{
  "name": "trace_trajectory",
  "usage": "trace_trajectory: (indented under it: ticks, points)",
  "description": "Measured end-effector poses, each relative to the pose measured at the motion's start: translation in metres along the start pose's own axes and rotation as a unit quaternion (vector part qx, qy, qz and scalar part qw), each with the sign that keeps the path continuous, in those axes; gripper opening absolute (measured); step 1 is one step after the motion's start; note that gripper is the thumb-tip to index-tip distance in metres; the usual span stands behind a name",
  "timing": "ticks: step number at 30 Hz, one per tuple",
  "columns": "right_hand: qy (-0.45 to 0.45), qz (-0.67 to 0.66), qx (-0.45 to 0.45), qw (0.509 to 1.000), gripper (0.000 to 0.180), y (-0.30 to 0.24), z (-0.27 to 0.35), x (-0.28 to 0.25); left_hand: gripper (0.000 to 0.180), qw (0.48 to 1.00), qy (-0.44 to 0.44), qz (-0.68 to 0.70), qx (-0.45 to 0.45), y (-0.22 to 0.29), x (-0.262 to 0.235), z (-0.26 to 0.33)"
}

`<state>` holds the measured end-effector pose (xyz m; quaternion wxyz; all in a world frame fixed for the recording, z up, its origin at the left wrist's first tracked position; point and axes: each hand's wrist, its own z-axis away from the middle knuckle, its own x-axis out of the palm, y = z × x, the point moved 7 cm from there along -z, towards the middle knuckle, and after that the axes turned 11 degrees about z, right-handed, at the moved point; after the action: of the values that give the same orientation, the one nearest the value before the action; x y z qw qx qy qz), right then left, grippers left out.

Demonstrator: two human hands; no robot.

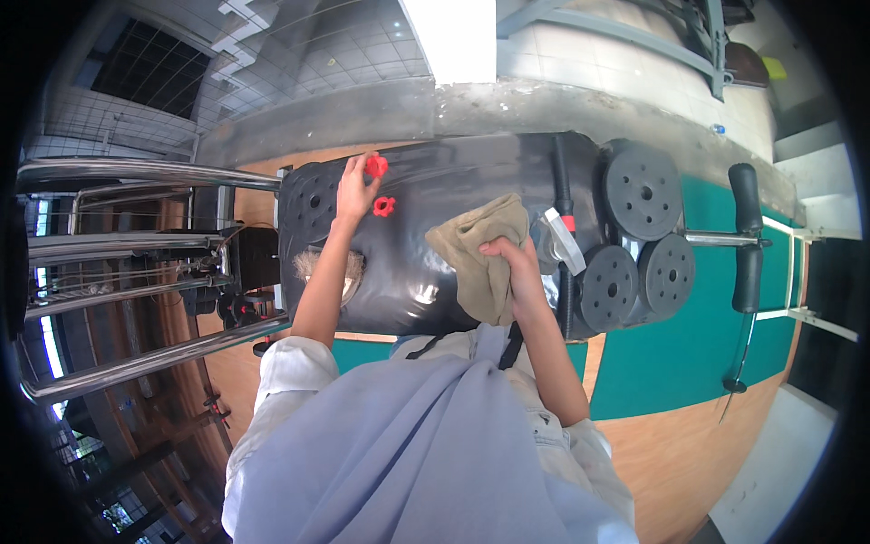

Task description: The person wipes a weight plate with a cloth, sprays it with a cleaning solution, and wipes it again. They then pick up a dumbbell bar, slide a weight plate onto it, secure it with a red locking collar, and repeat on the other side to complete the dumbbell assembly.

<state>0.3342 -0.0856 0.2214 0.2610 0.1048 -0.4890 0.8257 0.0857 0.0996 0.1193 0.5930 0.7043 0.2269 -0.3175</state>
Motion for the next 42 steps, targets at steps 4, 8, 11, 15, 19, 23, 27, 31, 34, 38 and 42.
trace_trajectory:
  ticks: [4,8,11,15,19,23,27,31,34,38,42]
  points:
    - [-0.004,0.038,-0.013,0.999,0.044,-0.005,-0.003,-0.003,0.048,0.966,-0.143,-0.204,-0.072,-0.034,0.030,-0.022]
    - [-0.007,0.044,-0.008,0.999,0.055,-0.005,-0.006,-0.006,0.053,0.916,-0.256,-0.289,-0.106,-0.056,0.049,-0.033]
    - [-0.016,0.054,-0.005,0.998,0.056,-0.005,-0.009,-0.004,0.064,0.884,-0.323,-0.310,-0.132,-0.067,0.057,-0.035]
    - [-0.025,-0.016,0.006,1.000,0.048,-0.006,-0.008,-0.001,0.067,0.882,-0.339,-0.297,-0.135,-0.065,0.052,-0.038]
    - [-0.038,-0.047,-0.012,0.998,0.051,-0.016,-0.002,-0.004,0.059,0.884,-0.341,-0.297,-0.123,-0.041,0.044,-0.046]
    - [-0.052,-0.074,-0.098,0.991,0.055,-0.042,0.011,-0.016,0.050,0.968,-0.245,-0.061,-0.008,0.042,0.079,-0.049]
    - [-0.130,-0.133,-0.219,0.958,0.053,-0.074,0.030,-0.029,0.041,0.928,-0.300,0.220,-0.024,0.128,0.184,-0.017]
    - [-0.117,-0.206,-0.265,0.935,0.054,-0.087,0.042,-0.058,0.055,0.923,-0.308,0.226,-0.051,0.170,0.262,0.006]
    - [-0.011,-0.175,-0.261,0.949,0.052,-0.084,0.047,-0.091,0.054,0.933,-0.299,0.196,-0.047,0.180,0.293,0.005]
    - [0.081,-0.176,-0.269,0.943,0.059,-0.079,0.051,-0.129,0.045,0.887,-0.334,0.280,-0.149,0.174,0.314,0.001]
    - [0.160,-0.164,-0.252,0.940,0.062,-0.073,0.055,-0.158,0.034,0.884,-0.303,0.318,-0.161,0.178,0.306,-0.005]
